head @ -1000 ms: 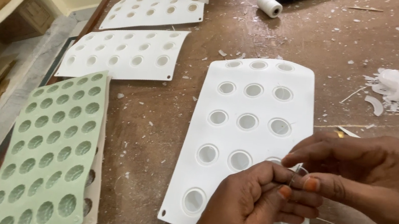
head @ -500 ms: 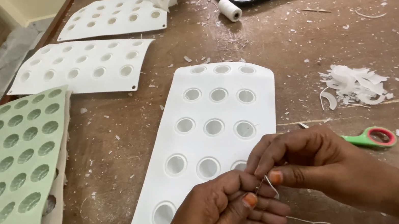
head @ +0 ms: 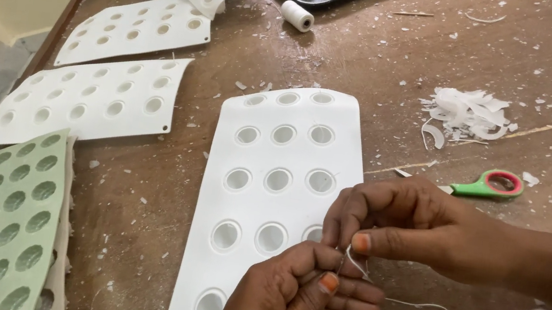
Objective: Preparing silicone molds for candle making by threading wicks through the bottom of the molds and trimming the thread.
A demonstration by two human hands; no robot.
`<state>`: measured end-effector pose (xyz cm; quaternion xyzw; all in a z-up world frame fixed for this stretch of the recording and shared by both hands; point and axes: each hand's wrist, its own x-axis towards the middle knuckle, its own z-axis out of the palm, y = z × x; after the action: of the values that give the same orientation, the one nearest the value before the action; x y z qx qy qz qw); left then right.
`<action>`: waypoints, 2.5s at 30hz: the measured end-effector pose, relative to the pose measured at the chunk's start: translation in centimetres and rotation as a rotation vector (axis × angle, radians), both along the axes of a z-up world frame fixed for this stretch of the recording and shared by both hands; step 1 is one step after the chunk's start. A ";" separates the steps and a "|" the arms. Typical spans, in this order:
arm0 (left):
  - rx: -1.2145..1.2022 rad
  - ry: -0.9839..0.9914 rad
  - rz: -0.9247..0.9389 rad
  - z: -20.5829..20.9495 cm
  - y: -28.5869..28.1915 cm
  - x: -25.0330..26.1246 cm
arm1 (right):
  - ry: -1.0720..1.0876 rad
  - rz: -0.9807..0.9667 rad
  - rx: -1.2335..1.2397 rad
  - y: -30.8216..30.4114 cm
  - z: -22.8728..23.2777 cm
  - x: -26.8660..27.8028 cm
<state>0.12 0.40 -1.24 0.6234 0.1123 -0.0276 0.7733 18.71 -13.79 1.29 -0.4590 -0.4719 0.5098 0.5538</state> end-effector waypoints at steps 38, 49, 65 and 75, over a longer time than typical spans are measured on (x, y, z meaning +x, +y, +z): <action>-0.045 -0.085 -0.032 0.6 -0.3 -0.3 | -0.092 -0.035 -0.054 -0.7 -1.4 1.4; -0.036 -0.086 -0.025 1.0 -0.3 -0.4 | -0.067 0.006 -0.019 -0.4 -1.4 1.2; 0.163 -0.068 0.112 3.6 1.0 -1.3 | -0.108 -0.023 -0.125 -0.9 -2.0 2.3; 0.306 0.048 0.157 5.1 1.6 -1.2 | -0.161 0.009 -0.224 -0.9 -2.2 2.6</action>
<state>-1.08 2.03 3.91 0.7224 0.1820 0.0353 0.6662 21.32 -14.67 -0.91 -0.5554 -0.4570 0.5233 0.4570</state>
